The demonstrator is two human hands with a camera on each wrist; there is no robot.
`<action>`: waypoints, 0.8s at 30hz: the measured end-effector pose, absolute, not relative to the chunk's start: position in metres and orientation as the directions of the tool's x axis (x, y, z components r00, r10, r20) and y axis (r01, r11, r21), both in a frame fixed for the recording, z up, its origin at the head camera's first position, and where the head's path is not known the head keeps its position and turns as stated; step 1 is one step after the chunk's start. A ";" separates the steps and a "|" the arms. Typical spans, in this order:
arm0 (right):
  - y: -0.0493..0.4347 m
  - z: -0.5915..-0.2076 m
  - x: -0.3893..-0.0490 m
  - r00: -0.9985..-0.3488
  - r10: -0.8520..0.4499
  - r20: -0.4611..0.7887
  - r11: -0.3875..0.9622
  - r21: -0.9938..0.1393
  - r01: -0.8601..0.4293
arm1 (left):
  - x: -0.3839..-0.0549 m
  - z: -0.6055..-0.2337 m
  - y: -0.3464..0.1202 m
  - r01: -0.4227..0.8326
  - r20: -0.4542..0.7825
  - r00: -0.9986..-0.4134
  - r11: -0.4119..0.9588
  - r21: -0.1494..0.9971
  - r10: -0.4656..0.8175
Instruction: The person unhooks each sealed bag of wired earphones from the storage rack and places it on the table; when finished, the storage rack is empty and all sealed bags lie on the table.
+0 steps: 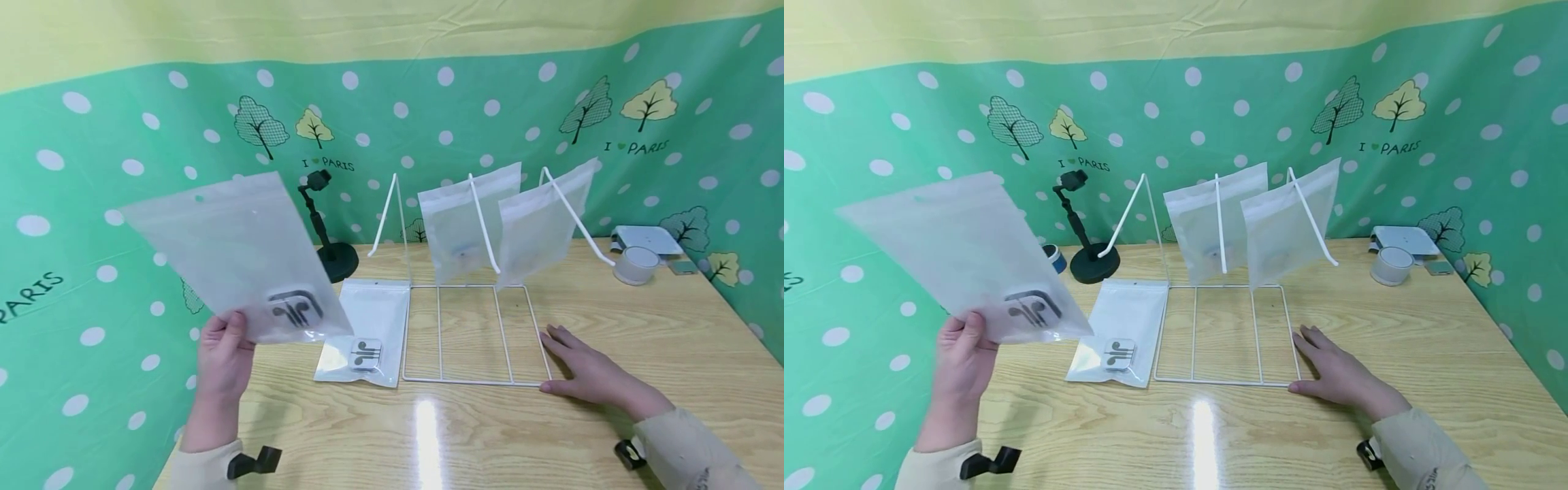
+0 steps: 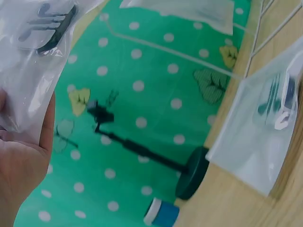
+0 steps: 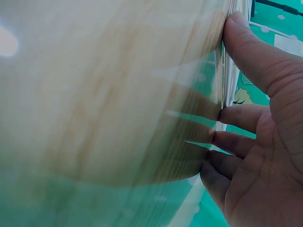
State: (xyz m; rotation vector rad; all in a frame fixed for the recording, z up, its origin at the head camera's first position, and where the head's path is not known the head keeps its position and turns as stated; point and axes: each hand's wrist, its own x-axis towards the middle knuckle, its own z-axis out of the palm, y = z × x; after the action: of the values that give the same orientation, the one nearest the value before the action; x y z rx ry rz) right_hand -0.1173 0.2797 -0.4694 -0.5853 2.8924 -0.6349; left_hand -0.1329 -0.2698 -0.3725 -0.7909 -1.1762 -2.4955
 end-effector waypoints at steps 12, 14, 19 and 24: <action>0.279 -0.469 -0.116 -0.917 -0.399 -0.024 0.835 -0.422 -0.352 | -0.140 -0.404 -0.322 0.391 0.377 -0.920 -0.356 0.849 -0.111; 0.279 -0.468 -0.116 -0.917 -0.398 -0.025 0.836 -0.422 -0.351 | -0.141 -0.410 -0.330 0.336 0.316 -0.942 -0.319 0.886 -0.114; 0.278 -0.467 -0.116 -0.920 -0.390 -0.032 0.839 -0.423 -0.341 | -0.144 -0.427 -0.352 0.159 0.149 -0.986 -0.152 0.975 -0.073; 0.278 -0.467 -0.116 -0.924 -0.380 -0.041 0.845 -0.422 -0.329 | -0.149 -0.445 -0.375 -0.011 -0.011 -1.000 0.000 1.000 -0.026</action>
State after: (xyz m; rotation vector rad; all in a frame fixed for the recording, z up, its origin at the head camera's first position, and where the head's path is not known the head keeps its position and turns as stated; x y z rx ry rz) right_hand -0.1160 0.2778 -0.4670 -0.5588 2.8987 -0.6306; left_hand -0.1490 -0.3751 -0.4454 0.0412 -2.2141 -2.2135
